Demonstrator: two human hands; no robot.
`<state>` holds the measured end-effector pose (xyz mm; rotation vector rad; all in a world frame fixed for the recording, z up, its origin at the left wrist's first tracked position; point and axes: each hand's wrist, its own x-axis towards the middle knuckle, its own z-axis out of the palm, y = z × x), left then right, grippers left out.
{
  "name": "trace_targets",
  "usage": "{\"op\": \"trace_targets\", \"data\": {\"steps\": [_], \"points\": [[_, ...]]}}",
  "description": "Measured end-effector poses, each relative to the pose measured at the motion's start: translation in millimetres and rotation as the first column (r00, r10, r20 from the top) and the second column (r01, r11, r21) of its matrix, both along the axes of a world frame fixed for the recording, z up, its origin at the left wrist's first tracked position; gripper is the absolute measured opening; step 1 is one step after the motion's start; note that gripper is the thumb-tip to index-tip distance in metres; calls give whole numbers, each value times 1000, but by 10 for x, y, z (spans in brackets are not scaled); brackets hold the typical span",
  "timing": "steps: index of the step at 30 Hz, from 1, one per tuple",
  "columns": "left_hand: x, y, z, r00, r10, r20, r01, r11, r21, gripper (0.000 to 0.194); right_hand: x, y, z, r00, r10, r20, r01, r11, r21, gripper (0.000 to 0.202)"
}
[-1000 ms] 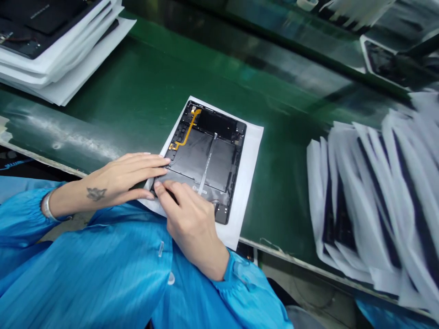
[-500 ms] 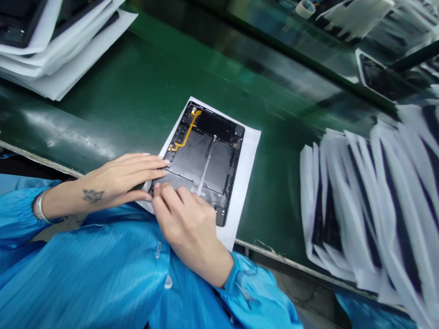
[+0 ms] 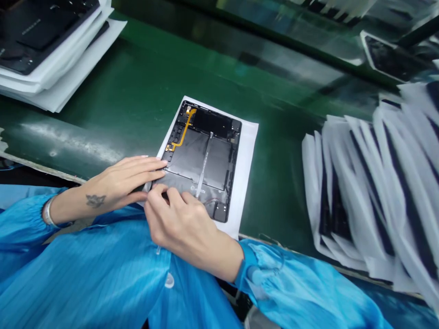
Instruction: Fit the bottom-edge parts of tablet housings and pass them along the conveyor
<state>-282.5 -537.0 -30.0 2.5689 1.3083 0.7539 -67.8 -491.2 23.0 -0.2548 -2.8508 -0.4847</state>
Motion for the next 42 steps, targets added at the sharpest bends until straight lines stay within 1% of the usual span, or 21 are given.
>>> {"op": "trace_targets", "data": {"steps": [4,10,14,16,18,20,21,22,24,25,26,28,29,30,31,33,34,37,39,42], "points": [[15,-8,35,1000,11,3,-11,1000,14,39,-5,37,-17,1000,4,-16,-4,999,-37,22],[33,-16,45,1000,21,11,-22,1000,21,41,-16,21,-9,1000,-2,-15,1,999,-42,18],[25,-9,47,999,28,-23,-28,1000,12,42,1,65,-96,996,-5,-95,0,998,-57,23],[-2,-14,63,997,26,-71,-25,1000,11,48,49,102,-147,990,0,-139,-12,996,-85,22],[-45,-41,88,992,55,-111,-50,998,42,55,120,114,-179,976,-5,-218,-15,996,-90,18],[-93,-94,108,987,117,-108,-108,990,91,56,192,76,-179,933,-81,-351,46,993,-108,25],[-112,-126,112,984,149,-94,-138,984,112,52,221,38,-164,891,-141,-431,78,984,-161,32],[-126,-160,113,982,170,-80,-159,979,126,47,245,-9,-141,832,-212,-513,90,963,-252,36],[-127,-221,108,982,178,-69,-166,975,150,37,277,-113,-76,701,-332,-632,22,895,-445,33],[-116,-243,105,983,168,-71,-155,974,165,34,287,-161,-44,665,-363,-652,-17,866,-500,30],[-98,-258,103,986,152,-74,-137,973,184,32,295,-201,-21,656,-371,-657,-36,854,-519,33],[-54,-267,103,990,119,-79,-98,969,227,31,304,-252,-24,705,-351,-616,-30,853,-521,44],[-32,-264,104,991,104,-80,-81,966,246,30,303,-263,-57,733,-325,-598,-37,858,-512,46],[-13,-257,104,993,90,-80,-66,964,259,30,300,-266,-109,750,-292,-593,-63,862,-503,45],[2,-249,101,994,78,-82,-53,962,267,30,293,-263,-177,752,-254,-609,-101,868,-486,39],[18,-232,83,994,59,-87,-33,961,275,29,277,-252,-332,748,-190,-636,-141,891,-432,25],[21,-226,68,995,53,-90,-26,960,279,29,270,-247,-403,748,-172,-641,-135,906,-401,20],[24,-215,15,995,49,-86,-21,954,299,28,267,-247,-537,782,-170,-600,-78,928,-364,20],[29,-211,-13,996,52,-76,-26,949,313,29,279,-256,-560,807,-173,-564,-47,934,-354,21],[44,-208,-23,997,46,-65,-22,942,334,29,313,-266,-570,820,-171,-545,-29,940,-339,22]]}}
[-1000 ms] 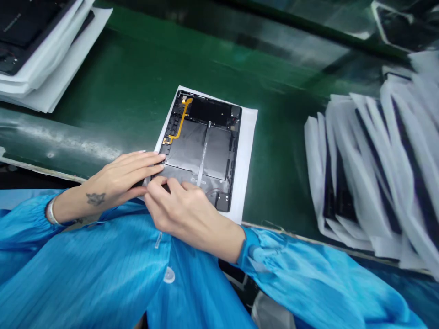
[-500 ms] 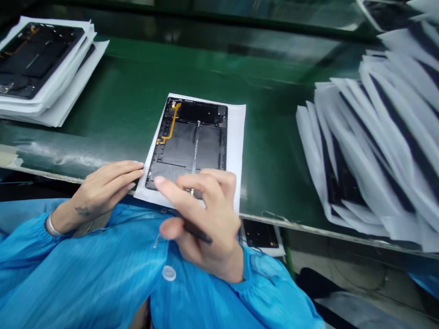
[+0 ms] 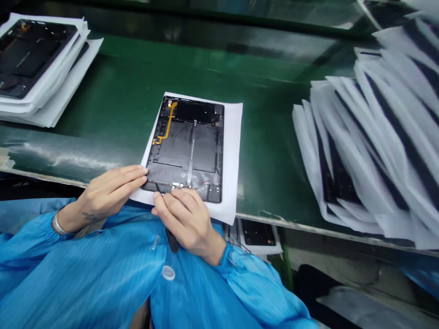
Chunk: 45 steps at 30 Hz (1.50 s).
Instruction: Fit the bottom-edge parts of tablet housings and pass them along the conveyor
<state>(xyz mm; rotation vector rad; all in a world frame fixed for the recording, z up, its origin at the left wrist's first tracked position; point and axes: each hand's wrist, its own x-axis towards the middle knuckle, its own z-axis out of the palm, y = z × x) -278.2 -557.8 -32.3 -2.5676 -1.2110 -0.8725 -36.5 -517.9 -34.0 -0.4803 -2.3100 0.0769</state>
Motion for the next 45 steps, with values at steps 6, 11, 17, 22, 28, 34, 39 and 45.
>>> {"op": "trace_targets", "data": {"steps": [6,11,17,22,28,34,39,45], "points": [[19,-18,50,999,24,-30,-25,999,-29,27,120,-42,-115,995,-77,-66,76,997,-14,39],[95,-25,137,986,68,-155,-79,995,-65,31,214,-61,-43,986,-100,-137,88,992,-93,34],[249,-13,274,942,102,-320,-143,984,-109,35,-43,124,259,945,-94,-313,-94,838,-538,21],[291,-5,282,944,123,-306,-147,988,-57,30,-248,216,277,973,-75,-217,-71,802,-593,14],[293,26,290,948,103,-302,-117,993,-30,23,-230,218,267,977,9,-212,-128,823,-554,13],[115,50,226,974,19,-224,-9,999,47,24,-222,253,266,975,87,-204,-187,816,-546,10],[-1,6,100,997,-18,-73,17,1000,-3,32,-205,247,279,982,74,-174,-159,819,-552,9],[81,-26,144,991,23,-133,-24,1000,-7,30,13,237,343,990,7,-140,-79,854,-514,11]]}}
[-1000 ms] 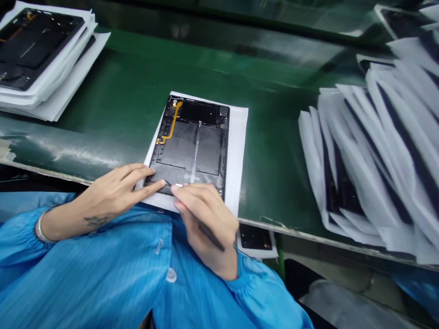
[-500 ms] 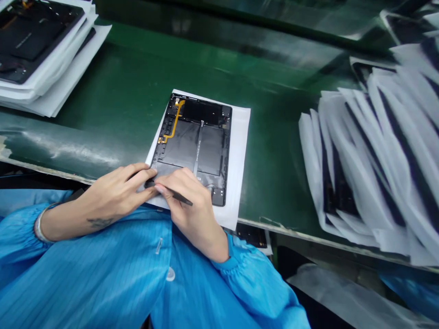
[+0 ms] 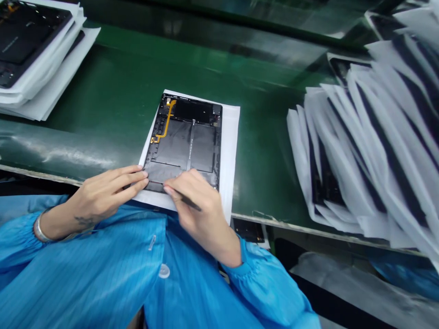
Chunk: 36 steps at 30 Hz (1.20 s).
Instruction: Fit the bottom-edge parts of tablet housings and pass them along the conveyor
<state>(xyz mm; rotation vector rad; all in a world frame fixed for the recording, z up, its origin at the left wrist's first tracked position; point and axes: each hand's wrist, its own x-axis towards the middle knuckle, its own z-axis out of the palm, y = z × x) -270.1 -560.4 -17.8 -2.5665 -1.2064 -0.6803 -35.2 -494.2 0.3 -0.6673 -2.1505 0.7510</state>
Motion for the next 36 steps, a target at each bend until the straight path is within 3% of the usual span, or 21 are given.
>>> {"op": "trace_targets", "data": {"steps": [6,11,19,23,26,30,36], "points": [[87,121,129,994,1,-106,7,996,84,26,140,-31,17,998,-57,19,57,998,15,14],[178,179,136,994,-11,-108,24,993,116,27,137,-37,1,998,-52,32,50,998,45,15],[201,154,105,995,-13,-94,21,996,87,25,189,-161,53,940,8,341,-89,970,224,16],[125,104,33,1000,0,-21,0,1000,6,28,215,-120,65,986,17,166,-38,992,124,16],[6,35,-3,985,109,130,-102,993,-57,29,212,-95,13,1000,0,17,-2,991,136,23],[-101,-64,55,949,272,161,-258,960,-107,34,127,-112,-152,994,22,-107,3,975,223,28],[-28,-144,148,982,187,39,-181,975,-128,43,-20,-116,-336,990,124,-70,-81,892,446,34]]}}
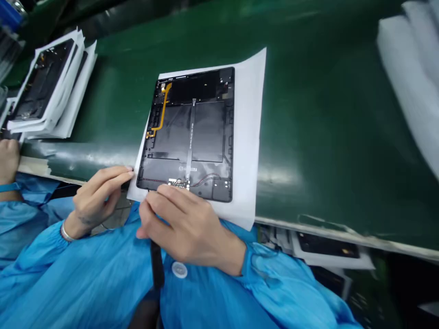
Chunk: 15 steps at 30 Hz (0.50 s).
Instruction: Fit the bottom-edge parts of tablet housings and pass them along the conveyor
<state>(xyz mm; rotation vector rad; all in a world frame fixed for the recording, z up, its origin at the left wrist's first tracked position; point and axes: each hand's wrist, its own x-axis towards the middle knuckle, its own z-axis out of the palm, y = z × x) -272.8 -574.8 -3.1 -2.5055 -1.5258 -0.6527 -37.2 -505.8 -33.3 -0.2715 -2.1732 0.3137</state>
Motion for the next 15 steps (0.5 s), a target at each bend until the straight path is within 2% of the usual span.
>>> {"op": "trace_targets", "data": {"steps": [6,12,15], "points": [[55,-33,2,997,26,-67,-27,1000,-10,49,-11,5,-14,998,-7,-61,9,999,33,34],[92,-74,26,994,-15,-113,18,999,30,40,-10,-14,-36,995,14,-98,-17,999,-32,32],[99,-95,53,993,-41,-115,42,999,3,36,-33,-24,-56,994,21,-108,-26,998,-51,33]]}}
